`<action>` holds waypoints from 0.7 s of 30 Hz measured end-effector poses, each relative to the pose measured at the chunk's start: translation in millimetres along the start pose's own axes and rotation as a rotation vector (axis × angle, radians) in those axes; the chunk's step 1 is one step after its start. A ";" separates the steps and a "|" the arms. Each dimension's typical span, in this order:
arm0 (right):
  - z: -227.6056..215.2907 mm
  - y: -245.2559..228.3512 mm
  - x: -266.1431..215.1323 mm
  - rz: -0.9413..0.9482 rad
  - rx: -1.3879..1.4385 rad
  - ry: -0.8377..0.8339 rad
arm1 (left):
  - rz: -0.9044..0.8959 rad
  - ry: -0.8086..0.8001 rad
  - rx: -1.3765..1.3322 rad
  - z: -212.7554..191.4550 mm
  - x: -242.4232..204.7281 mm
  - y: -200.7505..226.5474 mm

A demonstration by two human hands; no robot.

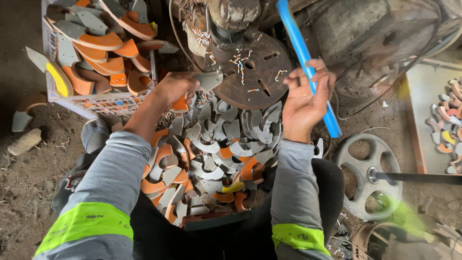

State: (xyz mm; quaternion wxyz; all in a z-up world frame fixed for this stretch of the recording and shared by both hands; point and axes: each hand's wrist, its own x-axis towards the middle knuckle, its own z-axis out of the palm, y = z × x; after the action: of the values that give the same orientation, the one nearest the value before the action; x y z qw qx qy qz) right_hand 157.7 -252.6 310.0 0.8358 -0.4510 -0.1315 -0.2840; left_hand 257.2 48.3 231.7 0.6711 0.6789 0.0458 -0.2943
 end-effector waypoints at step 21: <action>38.7 -75.6 101.3 -0.093 -0.214 -0.168 | -0.074 -0.132 -0.183 -7.5 12.3 -11.5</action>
State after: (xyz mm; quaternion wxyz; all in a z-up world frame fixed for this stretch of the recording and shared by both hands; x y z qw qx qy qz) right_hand 195.7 -289.2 431.2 0.7548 -0.5533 -0.1909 -0.2960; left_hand 264.6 52.3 215.2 0.7205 0.5917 0.0533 -0.3577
